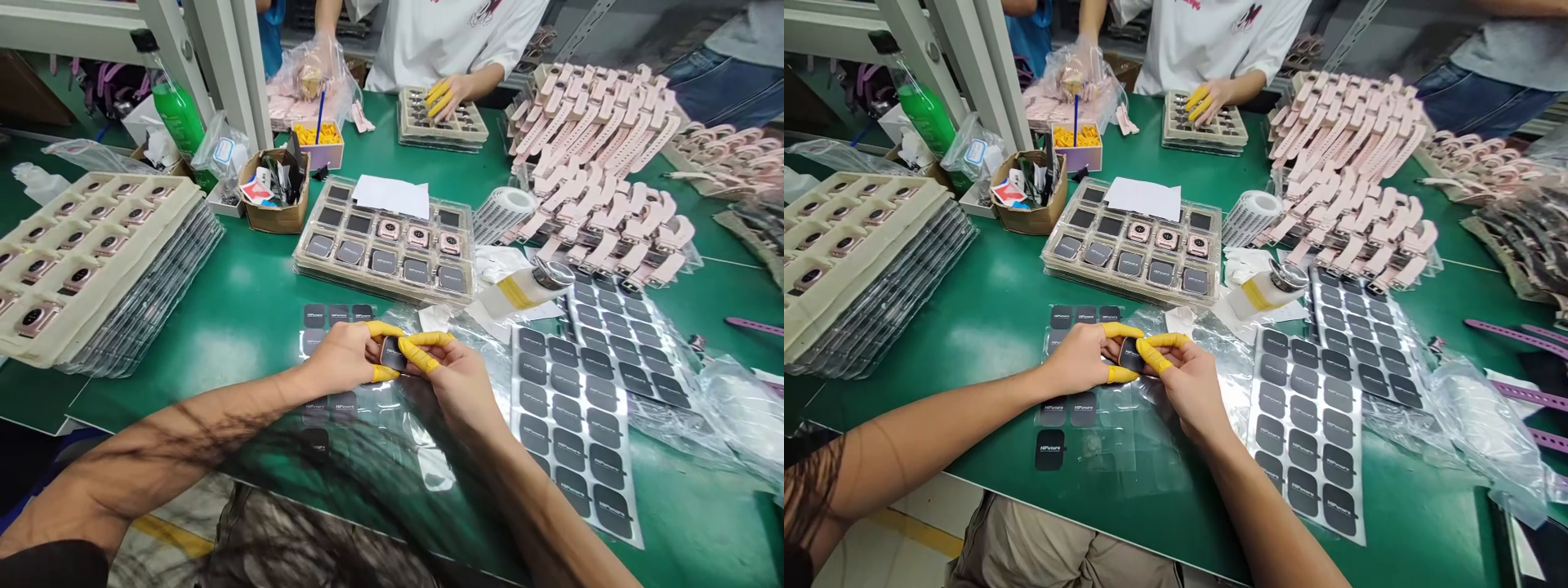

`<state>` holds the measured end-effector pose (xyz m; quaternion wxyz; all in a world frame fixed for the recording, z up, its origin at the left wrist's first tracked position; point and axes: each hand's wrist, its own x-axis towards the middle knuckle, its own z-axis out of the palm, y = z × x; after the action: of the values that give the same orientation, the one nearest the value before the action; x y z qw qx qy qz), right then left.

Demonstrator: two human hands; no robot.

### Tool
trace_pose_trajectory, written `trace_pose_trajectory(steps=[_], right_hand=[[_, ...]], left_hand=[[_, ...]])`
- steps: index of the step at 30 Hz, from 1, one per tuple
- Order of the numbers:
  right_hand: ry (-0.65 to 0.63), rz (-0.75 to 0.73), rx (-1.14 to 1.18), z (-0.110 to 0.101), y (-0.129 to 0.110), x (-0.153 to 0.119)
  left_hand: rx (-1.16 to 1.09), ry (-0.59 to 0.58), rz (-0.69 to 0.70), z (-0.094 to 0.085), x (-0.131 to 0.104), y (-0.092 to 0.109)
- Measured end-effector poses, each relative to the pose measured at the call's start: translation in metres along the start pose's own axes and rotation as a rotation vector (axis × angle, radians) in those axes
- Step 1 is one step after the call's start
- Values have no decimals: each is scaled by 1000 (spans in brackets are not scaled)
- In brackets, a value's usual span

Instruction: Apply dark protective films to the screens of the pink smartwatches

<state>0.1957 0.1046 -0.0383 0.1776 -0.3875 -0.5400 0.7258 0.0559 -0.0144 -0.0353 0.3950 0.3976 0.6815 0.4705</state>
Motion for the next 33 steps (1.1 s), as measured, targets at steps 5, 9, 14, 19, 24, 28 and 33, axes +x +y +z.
trace_pose_trajectory(steps=[5,9,14,19,24,28,33], right_hand=[[37,-32,10,2,2,0],[51,-30,9,2,1,0],[24,-41,34,2,4,-2],[26,-91,-20,2,10,0],[-134,-286,-303,4,17,1],[-290,-656,-703,7,21,-2],[-388,-874,-931,9,26,1]], left_hand=[[10,-21,-5,-1,0,1],[-37,-4,-24,-2,-3,4],[-152,-49,-32,-4,-1,2],[-234,91,-89,-4,6,-2],[-505,296,-82,-4,2,3],[-390,511,90,-33,12,21],[589,625,156,-97,96,57]])
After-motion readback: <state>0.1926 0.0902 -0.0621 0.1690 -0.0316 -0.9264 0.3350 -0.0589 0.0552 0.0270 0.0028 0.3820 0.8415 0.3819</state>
